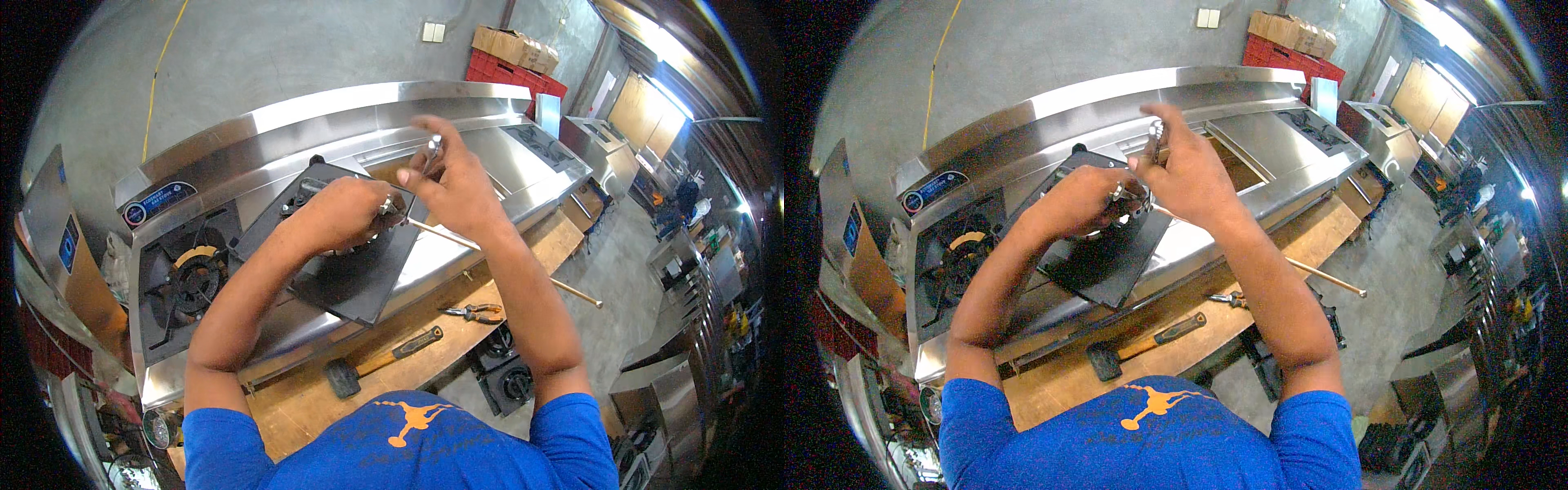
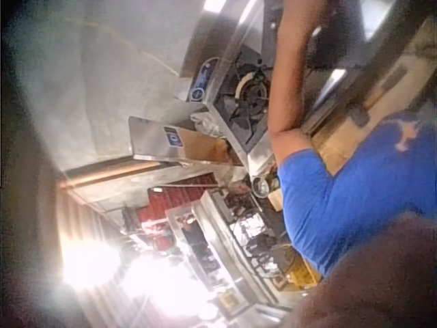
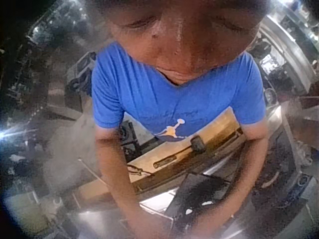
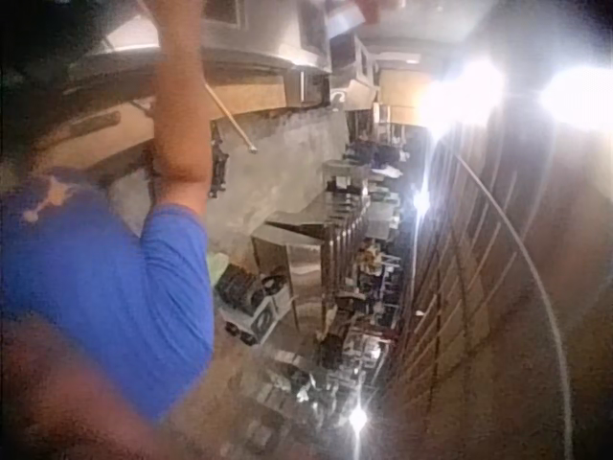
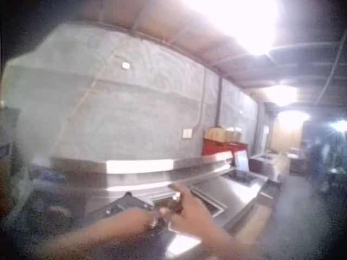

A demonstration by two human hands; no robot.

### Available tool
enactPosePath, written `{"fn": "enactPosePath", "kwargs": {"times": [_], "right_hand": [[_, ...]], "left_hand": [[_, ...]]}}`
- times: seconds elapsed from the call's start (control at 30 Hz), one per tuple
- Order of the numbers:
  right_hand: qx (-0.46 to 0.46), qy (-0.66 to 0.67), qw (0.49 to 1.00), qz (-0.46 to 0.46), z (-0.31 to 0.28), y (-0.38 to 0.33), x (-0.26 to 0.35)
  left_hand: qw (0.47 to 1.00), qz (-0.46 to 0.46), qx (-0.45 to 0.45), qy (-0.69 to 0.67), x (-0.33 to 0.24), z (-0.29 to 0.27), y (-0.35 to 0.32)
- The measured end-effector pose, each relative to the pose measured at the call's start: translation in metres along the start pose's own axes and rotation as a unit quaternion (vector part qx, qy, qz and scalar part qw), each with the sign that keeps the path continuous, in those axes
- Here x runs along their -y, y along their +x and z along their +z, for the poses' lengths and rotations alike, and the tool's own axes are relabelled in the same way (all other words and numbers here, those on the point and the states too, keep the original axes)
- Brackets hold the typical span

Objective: The person assembles a commercial gas stove burner by inserting a copper pipe into a burner head, tightening it with a wrench, and placing the burner grate on the stove. The person repeats the process for a second burner.

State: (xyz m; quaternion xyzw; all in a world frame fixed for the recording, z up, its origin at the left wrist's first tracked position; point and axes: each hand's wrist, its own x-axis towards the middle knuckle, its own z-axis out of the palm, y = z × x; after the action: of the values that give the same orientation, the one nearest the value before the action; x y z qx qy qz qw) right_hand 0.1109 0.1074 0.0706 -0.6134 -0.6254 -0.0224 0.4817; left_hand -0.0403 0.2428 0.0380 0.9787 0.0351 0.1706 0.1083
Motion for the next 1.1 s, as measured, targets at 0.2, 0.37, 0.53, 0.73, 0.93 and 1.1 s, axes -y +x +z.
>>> {"fn": "enactPosePath", "kwargs": {"times": [0.2,0.37,0.53,0.73,0.93,1.1], "right_hand": [[-0.010,-0.164,0.978,-0.130,-0.006,0.018,0.024],[0.020,-0.180,0.976,-0.124,-0.003,0.018,0.027],[0.058,-0.207,0.975,-0.058,-0.018,0.036,0.028],[0.113,-0.529,0.751,-0.380,-0.016,0.042,0.031],[0.210,-0.574,0.699,-0.372,-0.016,0.050,0.036],[0.233,-0.588,0.685,-0.361,-0.012,0.062,0.029]], "left_hand": [[0.997,0.012,-0.046,-0.064,-0.002,0.007,0.000],[0.994,0.036,-0.049,-0.088,0.003,0.010,-0.003],[0.993,-0.014,-0.041,-0.109,0.009,0.015,0.002],[0.991,0.039,-0.100,-0.073,0.011,0.023,0.007],[0.991,0.021,-0.106,-0.082,0.013,0.027,0.010],[0.977,0.086,-0.182,-0.073,0.021,0.039,0.010]]}}
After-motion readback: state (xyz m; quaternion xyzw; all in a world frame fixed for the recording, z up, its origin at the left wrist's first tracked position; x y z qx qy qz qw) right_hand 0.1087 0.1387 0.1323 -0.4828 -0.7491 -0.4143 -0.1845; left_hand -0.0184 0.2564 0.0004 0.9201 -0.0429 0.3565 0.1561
